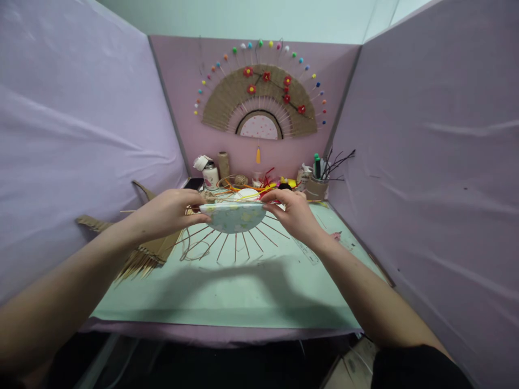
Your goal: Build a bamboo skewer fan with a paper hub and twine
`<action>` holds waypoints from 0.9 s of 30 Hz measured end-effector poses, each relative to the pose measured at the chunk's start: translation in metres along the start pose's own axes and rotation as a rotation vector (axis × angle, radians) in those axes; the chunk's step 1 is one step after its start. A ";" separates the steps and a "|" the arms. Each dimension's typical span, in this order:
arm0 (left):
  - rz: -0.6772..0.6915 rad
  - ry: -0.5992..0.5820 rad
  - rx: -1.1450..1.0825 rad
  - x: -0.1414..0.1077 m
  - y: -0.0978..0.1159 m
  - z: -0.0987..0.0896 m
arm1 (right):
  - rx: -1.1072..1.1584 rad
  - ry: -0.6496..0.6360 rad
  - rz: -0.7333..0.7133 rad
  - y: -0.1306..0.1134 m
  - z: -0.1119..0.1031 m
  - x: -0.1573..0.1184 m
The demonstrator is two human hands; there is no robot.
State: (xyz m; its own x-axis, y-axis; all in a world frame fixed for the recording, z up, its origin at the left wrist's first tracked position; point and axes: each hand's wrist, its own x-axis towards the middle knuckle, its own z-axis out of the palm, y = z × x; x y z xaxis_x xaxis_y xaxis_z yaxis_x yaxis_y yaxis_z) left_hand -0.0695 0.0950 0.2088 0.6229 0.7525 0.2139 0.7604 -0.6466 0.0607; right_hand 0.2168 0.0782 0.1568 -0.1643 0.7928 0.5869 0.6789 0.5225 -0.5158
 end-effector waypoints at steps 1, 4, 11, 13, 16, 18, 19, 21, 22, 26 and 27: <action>0.011 0.013 -0.011 -0.001 0.000 -0.001 | 0.009 -0.002 -0.002 0.001 0.000 0.000; 0.034 0.046 -0.039 -0.005 -0.002 -0.004 | 0.044 -0.003 0.000 0.004 0.002 0.000; 0.144 0.078 -0.062 -0.010 -0.010 -0.009 | 0.115 -0.006 0.018 0.006 0.002 0.000; 0.173 0.104 -0.088 -0.011 -0.013 -0.011 | 0.084 -0.011 0.015 0.006 0.001 0.000; 0.202 0.160 -0.129 -0.011 -0.017 -0.013 | 0.039 -0.012 0.013 0.006 0.000 0.001; 0.216 0.181 -0.146 -0.011 -0.018 -0.014 | 0.031 -0.013 0.012 0.006 0.000 0.001; 0.220 0.186 -0.150 -0.011 -0.019 -0.014 | 0.033 -0.013 0.012 0.006 0.000 0.001; 0.215 0.192 -0.152 -0.011 -0.020 -0.014 | 0.038 -0.013 0.015 0.007 0.000 0.001; 0.209 0.200 -0.152 -0.012 -0.020 -0.014 | 0.039 -0.013 0.017 0.007 0.000 0.000; 0.182 0.193 -0.174 -0.016 -0.020 -0.018 | 0.038 -0.013 0.025 0.006 0.000 0.000; 0.183 0.178 -0.189 -0.017 -0.020 -0.020 | 0.040 -0.011 0.024 0.006 0.000 -0.001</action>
State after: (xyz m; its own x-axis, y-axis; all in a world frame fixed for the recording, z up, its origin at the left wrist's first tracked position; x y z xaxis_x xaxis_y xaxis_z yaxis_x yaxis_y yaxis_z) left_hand -0.0991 0.0925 0.2233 0.6918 0.5983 0.4044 0.5803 -0.7939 0.1818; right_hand 0.2210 0.0807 0.1533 -0.1564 0.8087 0.5671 0.6534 0.5153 -0.5546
